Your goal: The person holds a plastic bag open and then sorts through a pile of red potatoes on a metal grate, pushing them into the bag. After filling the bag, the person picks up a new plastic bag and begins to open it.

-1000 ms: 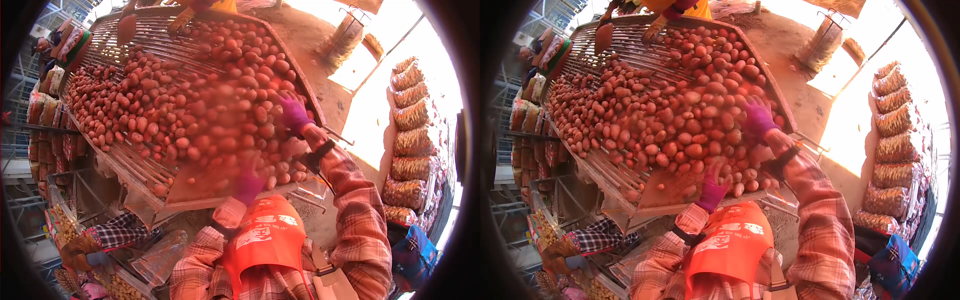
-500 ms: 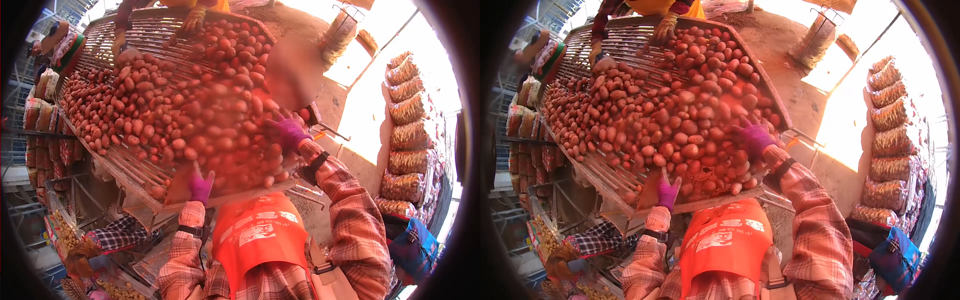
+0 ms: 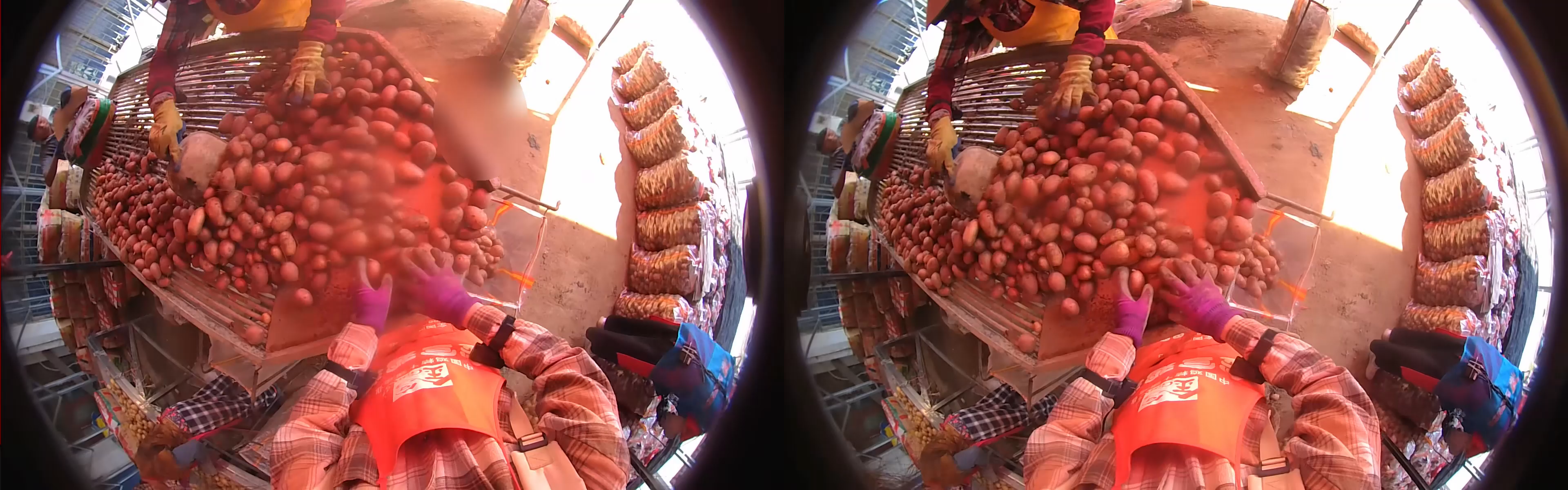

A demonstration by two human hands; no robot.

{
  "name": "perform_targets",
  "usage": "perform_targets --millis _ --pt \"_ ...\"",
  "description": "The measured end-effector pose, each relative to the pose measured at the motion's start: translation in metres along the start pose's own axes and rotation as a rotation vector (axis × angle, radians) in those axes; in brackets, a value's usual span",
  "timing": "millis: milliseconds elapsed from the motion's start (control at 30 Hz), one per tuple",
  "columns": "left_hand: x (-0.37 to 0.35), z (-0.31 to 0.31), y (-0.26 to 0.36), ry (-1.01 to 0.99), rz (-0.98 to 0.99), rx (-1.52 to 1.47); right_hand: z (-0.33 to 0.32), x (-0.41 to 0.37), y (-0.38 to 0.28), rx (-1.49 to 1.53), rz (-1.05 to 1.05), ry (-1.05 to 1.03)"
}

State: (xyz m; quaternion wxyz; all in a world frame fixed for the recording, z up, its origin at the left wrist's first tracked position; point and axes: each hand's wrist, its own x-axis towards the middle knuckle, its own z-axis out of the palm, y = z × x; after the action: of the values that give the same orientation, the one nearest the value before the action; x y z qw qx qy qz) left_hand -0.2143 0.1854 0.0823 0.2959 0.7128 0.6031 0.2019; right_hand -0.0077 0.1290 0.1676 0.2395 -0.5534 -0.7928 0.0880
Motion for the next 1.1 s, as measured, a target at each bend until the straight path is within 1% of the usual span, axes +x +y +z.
perform_targets --millis 33,67,100,133,167,200,233,267,300,333,367,433,467,500,567,600,667,700,767,800,867,900,933,967,1000,1033,1100 --pt "-0.001 -0.003 0.016 0.008 -0.011 0.011 0.006 -0.003 0.010 0.048 0.039 -0.009" --pt "0.002 -0.005 0.031 -0.104 -0.090 -0.038 0.007 -0.004 0.023 0.087 0.072 -0.018" --pt "0.003 -0.003 0.037 -0.214 -0.168 -0.095 -0.003 -0.003 0.033 0.089 0.053 -0.020" --pt "0.002 -0.003 0.038 -0.199 -0.175 -0.101 -0.015 -0.002 0.042 0.041 0.125 -0.029" --pt "0.001 -0.002 0.037 -0.278 -0.047 -0.037 -0.024 0.002 0.051 -0.011 0.195 -0.038" --pt "0.003 -0.005 0.039 -0.352 0.080 0.027 -0.025 0.010 0.062 -0.017 0.172 -0.042" --pt "0.001 -0.010 0.038 -0.335 0.070 0.018 -0.023 0.019 0.072 -0.147 0.227 -0.117" --pt "-0.002 -0.024 0.047 -0.439 -0.147 -0.459 -0.021 0.034 0.080 -0.277 0.281 -0.190" --pt "-0.003 -0.033 0.049 -0.522 -0.357 -0.942 -0.020 0.060 0.088 -0.174 0.263 -0.030" --pt "-0.004 -0.037 0.039 -0.499 -0.362 -0.949 -0.019 0.090 0.095 -0.064 0.245 0.127" --pt "-0.006 -0.041 0.022 -0.377 -0.279 -0.877 -0.017 0.120 0.101 -0.018 0.188 0.260" --pt "-0.013 -0.054 -0.010 -0.146 -0.127 -0.715 -0.003 0.186 0.119 0.253 0.223 0.153" --pt "-0.016 -0.068 -0.019 0.007 -0.064 -0.620 0.005 0.214 0.118 0.375 0.232 0.097" --pt "-0.018 -0.082 -0.030 0.018 -0.075 -0.619 0.022 0.228 0.119 0.383 0.224 0.087" --pt "-0.021 -0.111 -0.054 0.320 -0.142 -0.108 0.060 0.246 0.117 -0.216 0.204 0.105" --pt "-0.024 -0.116 -0.075 0.324 -0.150 -0.104 0.053 0.254 0.104 -0.209 0.198 0.100" --pt "-0.030 -0.111 -0.125 0.311 -0.268 0.071 0.034 0.258 0.087 -0.126 0.406 -0.149" --pt "-0.030 -0.109 -0.145 0.303 -0.268 0.067 0.035 0.250 0.089 -0.130 0.412 -0.153" --pt "-0.012 -0.099 -0.167 0.353 -0.253 -0.070 0.030 0.231 0.108 -0.057 0.278 -0.274" --pt "0.001 -0.097 -0.164 0.349 -0.238 -0.090 0.034 0.214 0.104 -0.111 0.293 -0.188" --pt "0.029 -0.095 -0.146 0.366 -0.212 -0.591 0.040 0.182 0.101 -0.099 0.310 -0.178" --pt "0.036 -0.096 -0.127 0.352 -0.203 -0.602 0.038 0.165 0.099 -0.062 0.318 -0.176" --pt "0.039 -0.101 -0.101 0.209 -0.349 -0.681 0.033 0.146 0.097 -0.071 0.335 -0.172" --pt "0.040 -0.102 -0.086 0.064 -0.496 -0.750 0.028 0.128 0.096 -0.015 0.355 -0.246" --pt "0.039 -0.082 -0.097 0.129 -0.295 -0.517 0.025 0.110 0.094 0.046 0.372 -0.318" --pt "0.034 -0.070 -0.111 0.118 -0.285 -0.516 0.022 0.090 0.092 0.044 0.384 -0.309" --pt "0.026 -0.072 -0.084 0.127 -0.021 0.100 0.019 0.043 0.091 -0.061 0.287 -0.233"
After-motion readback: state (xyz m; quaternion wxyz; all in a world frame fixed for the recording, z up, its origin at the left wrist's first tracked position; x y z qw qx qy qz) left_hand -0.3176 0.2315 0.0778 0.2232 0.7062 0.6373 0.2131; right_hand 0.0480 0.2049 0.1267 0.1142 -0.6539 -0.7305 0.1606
